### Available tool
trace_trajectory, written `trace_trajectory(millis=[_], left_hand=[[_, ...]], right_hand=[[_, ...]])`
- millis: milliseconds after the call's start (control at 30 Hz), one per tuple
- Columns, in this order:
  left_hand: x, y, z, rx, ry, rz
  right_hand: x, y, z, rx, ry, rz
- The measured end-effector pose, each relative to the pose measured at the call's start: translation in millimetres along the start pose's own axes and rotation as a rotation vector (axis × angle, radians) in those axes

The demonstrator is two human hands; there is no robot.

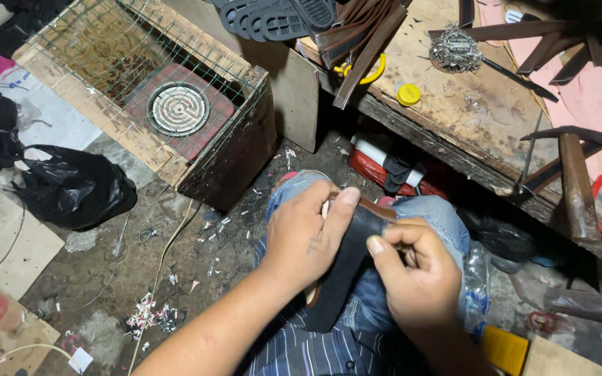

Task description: The person sits on the floor of a shoemaking workshop and lasts a shoe: they pull the shoe upper over the insole, use pincers to grip and stretch the upper material, and hammer the edges to secure it, working the shoe on their lap and turning it to treat different sides.

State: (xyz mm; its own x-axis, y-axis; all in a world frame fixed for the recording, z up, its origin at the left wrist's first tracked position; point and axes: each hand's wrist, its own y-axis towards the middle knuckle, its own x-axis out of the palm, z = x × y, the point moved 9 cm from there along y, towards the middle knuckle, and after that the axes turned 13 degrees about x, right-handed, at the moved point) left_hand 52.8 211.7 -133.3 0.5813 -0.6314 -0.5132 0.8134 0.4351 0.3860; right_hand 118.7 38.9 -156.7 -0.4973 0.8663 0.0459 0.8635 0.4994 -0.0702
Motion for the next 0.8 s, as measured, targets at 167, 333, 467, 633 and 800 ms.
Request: trace_trajectory(millis=[167, 333, 467, 633, 800], left_hand=[[21, 5, -44, -0.215, -0.461, -0.023], [27, -4, -102, -0.568, -1.057, 0.051], [31, -8, -113, -0.682, -1.176, 0.093], [11, 30, -87, -0.387, -0.993, 0.098], [-32, 62, -37, 0.076, -0.536, 0.164]], right_hand=[[-27, -23, 11, -0.138, -0.587, -0.139], [-114, -46, 131, 0.430, -0.998, -0.353], [-178, -74, 205, 0.737, -0.863, -0.343], [-228, -69, 223, 0.786, -0.697, -0.293], [-229, -55, 209, 0.738, -0.334, -0.340]])
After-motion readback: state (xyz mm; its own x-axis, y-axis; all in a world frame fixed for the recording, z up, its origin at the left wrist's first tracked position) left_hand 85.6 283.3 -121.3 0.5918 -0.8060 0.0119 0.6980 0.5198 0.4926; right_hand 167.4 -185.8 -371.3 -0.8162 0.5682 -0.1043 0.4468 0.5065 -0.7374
